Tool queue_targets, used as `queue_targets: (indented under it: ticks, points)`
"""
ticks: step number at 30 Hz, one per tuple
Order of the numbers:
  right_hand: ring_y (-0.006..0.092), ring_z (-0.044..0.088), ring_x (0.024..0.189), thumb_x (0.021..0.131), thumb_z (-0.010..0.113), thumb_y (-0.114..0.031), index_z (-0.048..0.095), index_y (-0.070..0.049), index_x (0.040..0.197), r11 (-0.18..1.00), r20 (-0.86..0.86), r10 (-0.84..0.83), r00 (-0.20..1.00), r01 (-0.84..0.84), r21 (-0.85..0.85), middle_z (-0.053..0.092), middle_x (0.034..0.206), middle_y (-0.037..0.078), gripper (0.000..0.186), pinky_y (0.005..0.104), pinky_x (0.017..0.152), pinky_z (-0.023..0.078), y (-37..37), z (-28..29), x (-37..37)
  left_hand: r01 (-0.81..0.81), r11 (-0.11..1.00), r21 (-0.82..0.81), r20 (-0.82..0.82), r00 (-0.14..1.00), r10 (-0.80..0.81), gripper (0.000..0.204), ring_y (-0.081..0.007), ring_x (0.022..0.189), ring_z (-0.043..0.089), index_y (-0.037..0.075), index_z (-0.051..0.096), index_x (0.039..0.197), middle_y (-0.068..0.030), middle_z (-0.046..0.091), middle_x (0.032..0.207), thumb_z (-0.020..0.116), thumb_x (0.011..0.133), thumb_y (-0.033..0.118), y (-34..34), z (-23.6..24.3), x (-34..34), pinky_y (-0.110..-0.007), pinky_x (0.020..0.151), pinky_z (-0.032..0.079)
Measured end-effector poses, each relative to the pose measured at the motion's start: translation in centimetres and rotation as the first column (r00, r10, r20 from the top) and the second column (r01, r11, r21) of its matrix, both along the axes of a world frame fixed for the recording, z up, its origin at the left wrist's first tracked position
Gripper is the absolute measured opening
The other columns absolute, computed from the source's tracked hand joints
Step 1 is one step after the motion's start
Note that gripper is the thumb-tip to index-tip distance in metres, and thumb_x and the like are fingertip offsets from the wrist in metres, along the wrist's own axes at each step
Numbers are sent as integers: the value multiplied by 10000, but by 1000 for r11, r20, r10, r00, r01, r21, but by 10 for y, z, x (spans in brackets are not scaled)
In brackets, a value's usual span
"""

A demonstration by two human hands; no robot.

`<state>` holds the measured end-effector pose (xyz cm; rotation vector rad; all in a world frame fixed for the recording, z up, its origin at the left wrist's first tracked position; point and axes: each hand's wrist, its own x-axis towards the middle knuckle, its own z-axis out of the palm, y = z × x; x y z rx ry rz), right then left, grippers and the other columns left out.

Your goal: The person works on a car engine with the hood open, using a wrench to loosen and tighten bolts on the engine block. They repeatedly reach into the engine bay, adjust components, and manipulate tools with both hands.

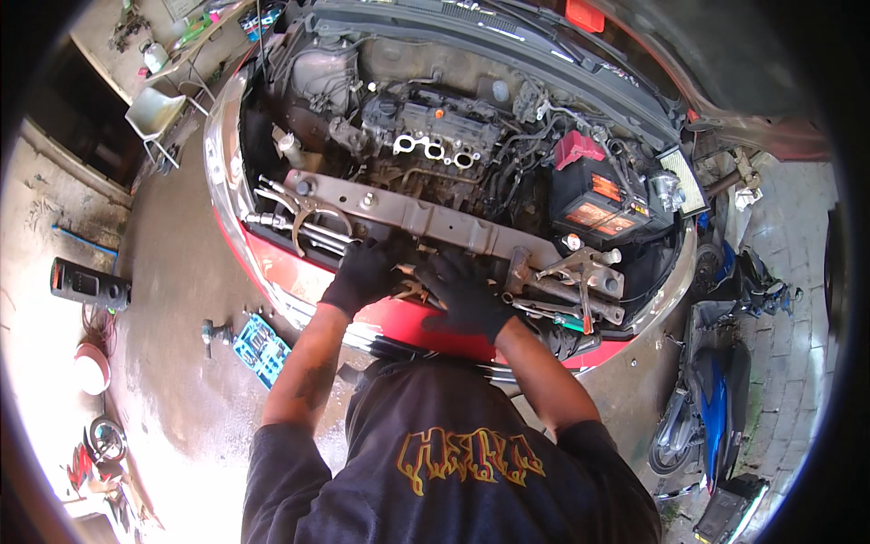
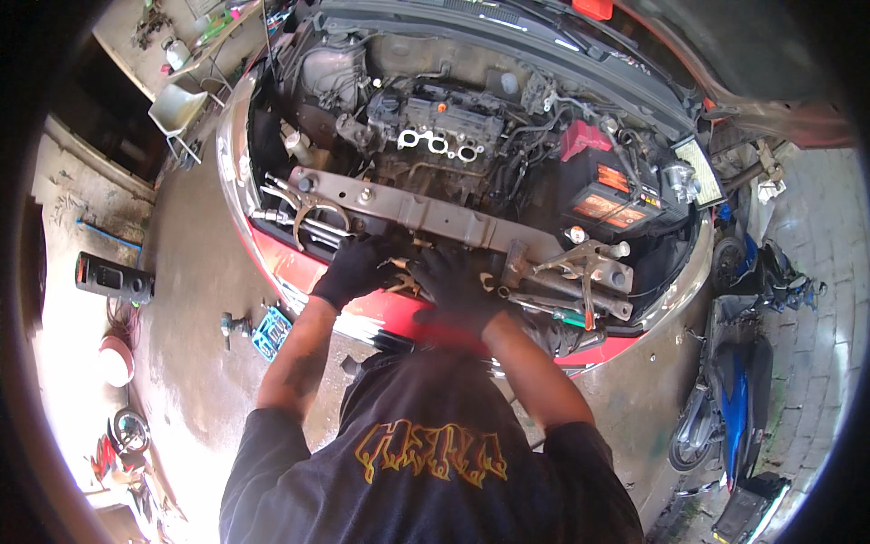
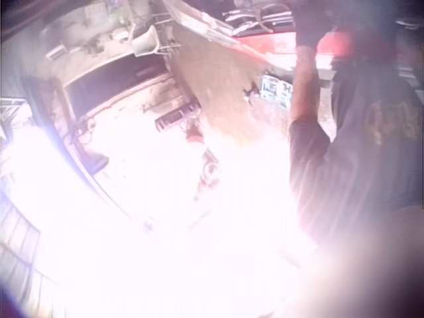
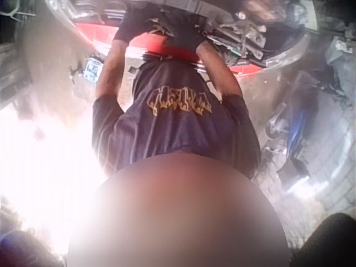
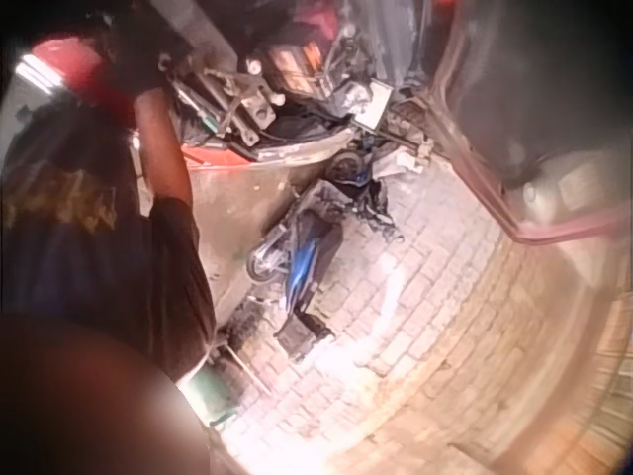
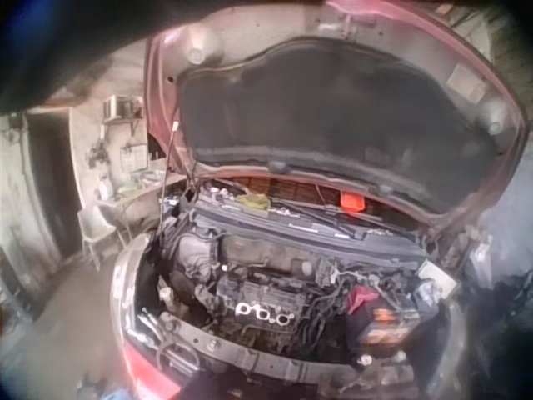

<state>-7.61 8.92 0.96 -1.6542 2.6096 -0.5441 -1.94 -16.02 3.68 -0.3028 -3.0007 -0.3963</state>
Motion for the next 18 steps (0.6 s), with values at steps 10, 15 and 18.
queue_targets:
  ticks: [10, 15, 18]
  points:
    - [404, 437, 1382, 882, 749, -485, 521, -135, 1528, 995, 56, -93, 994, 91, 33, 442, 1551, 176, 769, 580, 1173, 339, 12, -5, 19, 64, 990, 126, 252, 963, -94, 201, -385, 1026, 694, 93, 732, 1043, -136, 724, 1078, 740, 861, 176, -53, 30, -23, -493, 902, 547]
    - [406, 496, 1359, 921, 735, -430, 568, -123, 1485, 993, 189, -106, 976, 114, -32, 428, 1587, 187, 664, 537, 1139, 413, 13, 0, 22, -17, 810, 587, 267, 948, -173, 218, -233, 924, 691, 30, 719, 1079, -93, 707, 1019, 755, 864, 18, -55, 110, -11, -373, 850, 549]
    - [405, 507, 1368, 921, 748, -393, 588, -110, 1457, 992, 223, -86, 971, 104, -67, 444, 1576, 194, 627, 531, 1121, 440, 16, -6, 18, -136, 618, 775, 289, 945, -154, 246, -128, 902, 656, 18, 698, 1104, -57, 689, 949, 709, 876, -72, -52, 141, -10, -285, 837, 526]
